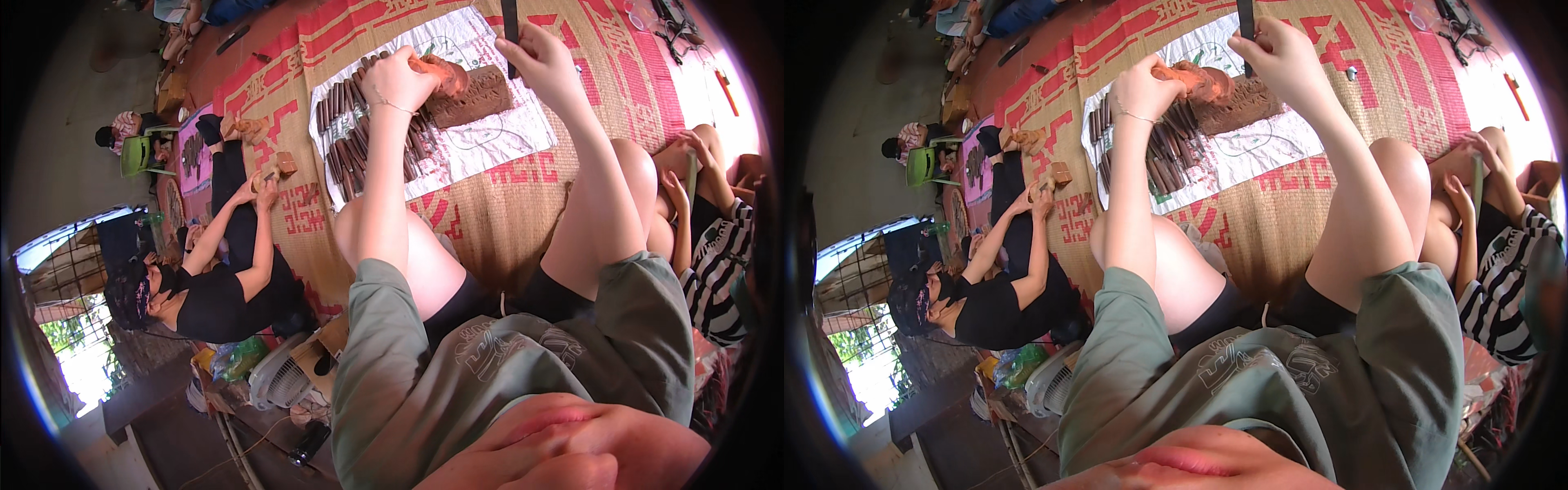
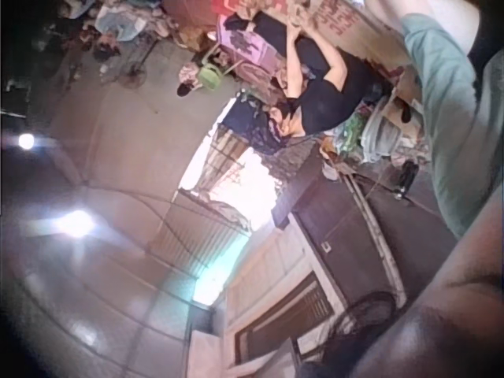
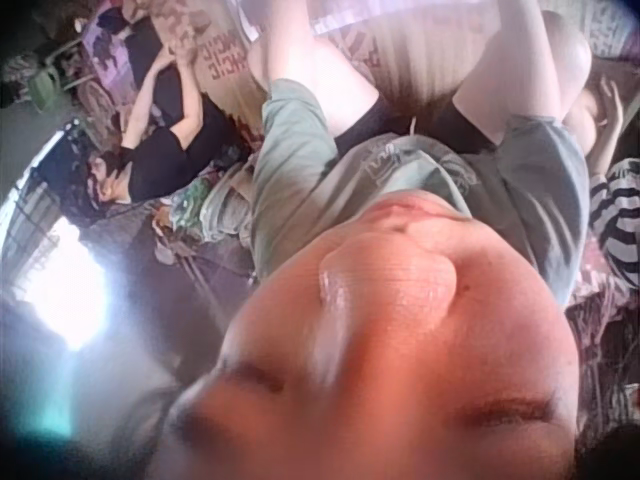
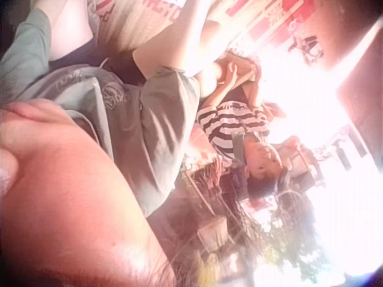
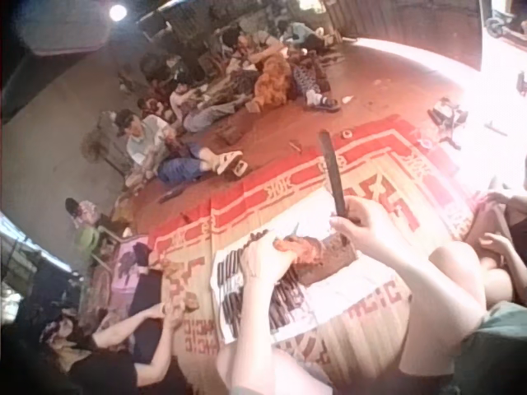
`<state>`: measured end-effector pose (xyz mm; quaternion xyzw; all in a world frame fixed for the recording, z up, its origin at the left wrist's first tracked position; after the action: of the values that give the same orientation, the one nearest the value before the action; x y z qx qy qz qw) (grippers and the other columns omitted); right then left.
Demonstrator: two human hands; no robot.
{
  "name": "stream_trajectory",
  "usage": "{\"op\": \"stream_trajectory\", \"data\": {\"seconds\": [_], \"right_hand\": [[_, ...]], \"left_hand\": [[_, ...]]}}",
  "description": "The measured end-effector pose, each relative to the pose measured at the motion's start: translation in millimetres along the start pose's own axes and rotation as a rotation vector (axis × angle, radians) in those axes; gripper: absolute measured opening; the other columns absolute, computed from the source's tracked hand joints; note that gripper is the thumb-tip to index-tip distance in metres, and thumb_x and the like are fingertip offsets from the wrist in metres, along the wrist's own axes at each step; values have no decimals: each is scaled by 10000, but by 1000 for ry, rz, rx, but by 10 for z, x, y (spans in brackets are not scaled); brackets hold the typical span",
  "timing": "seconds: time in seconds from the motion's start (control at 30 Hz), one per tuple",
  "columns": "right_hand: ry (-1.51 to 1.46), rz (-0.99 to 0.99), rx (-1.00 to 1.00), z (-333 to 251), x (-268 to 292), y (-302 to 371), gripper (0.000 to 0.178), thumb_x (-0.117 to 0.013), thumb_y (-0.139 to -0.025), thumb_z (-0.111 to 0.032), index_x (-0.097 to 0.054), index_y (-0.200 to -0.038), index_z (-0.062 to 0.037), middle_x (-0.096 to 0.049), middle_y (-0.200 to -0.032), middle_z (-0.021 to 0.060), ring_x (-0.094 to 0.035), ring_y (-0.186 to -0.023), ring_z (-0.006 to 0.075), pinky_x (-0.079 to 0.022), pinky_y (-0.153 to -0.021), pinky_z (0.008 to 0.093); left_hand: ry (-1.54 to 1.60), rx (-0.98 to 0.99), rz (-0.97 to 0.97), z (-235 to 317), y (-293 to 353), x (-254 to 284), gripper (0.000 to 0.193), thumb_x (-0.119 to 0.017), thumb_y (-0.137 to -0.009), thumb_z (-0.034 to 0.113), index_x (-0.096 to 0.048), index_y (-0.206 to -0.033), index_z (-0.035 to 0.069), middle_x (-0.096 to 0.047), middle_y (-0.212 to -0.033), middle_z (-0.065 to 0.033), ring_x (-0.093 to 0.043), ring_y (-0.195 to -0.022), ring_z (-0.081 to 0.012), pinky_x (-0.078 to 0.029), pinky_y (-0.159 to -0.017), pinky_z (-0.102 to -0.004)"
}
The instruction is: The person sits on a mat and uses a carving knife to shape a small piece of reddish-brown wood. They hold the wood in one hand and carefully carve its surface with the other, rotating the piece to work on different sides.
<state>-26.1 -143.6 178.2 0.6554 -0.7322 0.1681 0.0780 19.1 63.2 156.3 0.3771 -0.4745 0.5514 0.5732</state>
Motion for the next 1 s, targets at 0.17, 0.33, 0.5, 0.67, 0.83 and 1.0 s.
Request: {"op": "stream_trajectory", "data": {"seconds": [0.17,0.33,0.5,0.67,0.83,1.0], "right_hand": [[-404,32,-58,292,-93,-167,221,-652,-832,-242,-615,-926,-45,-551,-685,-46,-430,-571,19,-341,-535,173],[-599,206,8,210,-182,-164,141,-648,-820,-170,-602,-830,-37,-612,-784,26,-555,-685,82,-455,-644,219],[-506,153,180,348,-199,-180,266,-547,-890,-248,-607,-970,-2,-650,-784,71,-603,-654,111,-473,-594,235],[-525,-279,48,282,-543,49,377,-401,-951,-336,-603,-1053,-33,-634,-915,100,-591,-838,135,-462,-773,281],[-648,-677,-591,339,-601,302,499,-429,-921,-451,-563,-1084,1,-601,-1050,98,-577,-953,146,-465,-848,296],[-1018,-696,-717,528,-858,518,470,-465,-912,-408,-518,-1086,26,-608,-1032,126,-616,-863,176,-503,-797,325]], "left_hand": [[81,-47,-311,21,91,305,296,-667,-483,245,-664,-767,162,-651,-738,-101,-625,-713,-281,-494,-629,-355],[108,-158,-481,281,347,442,371,-644,-443,195,-685,-809,152,-649,-746,-104,-617,-705,-280,-495,-641,-343],[219,-355,-343,546,598,799,407,-681,-423,128,-689,-829,115,-644,-761,-134,-623,-703,-272,-491,-663,-329],[405,-498,-171,673,784,1148,380,-672,-423,67,-673,-804,68,-649,-795,-103,-623,-714,-235,-490,-677,-296],[480,-421,-320,601,695,1067,366,-611,-419,44,-655,-782,27,-609,-655,-62,-611,-626,-152,-485,-586,-266],[858,-267,-675,327,415,669,441,-518,-433,30,-650,-851,-24,-620,-718,-90,-591,-607,-132,-483,-552,-222]]}}
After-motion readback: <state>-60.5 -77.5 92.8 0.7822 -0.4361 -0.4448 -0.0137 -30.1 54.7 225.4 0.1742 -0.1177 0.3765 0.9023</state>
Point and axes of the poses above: each hand's wrist, its own y-axis away from the middle knuckle, its own x-axis out of the back of the hand, z = x × y, the point moved 3 cm from there along -y, towards the middle knuckle
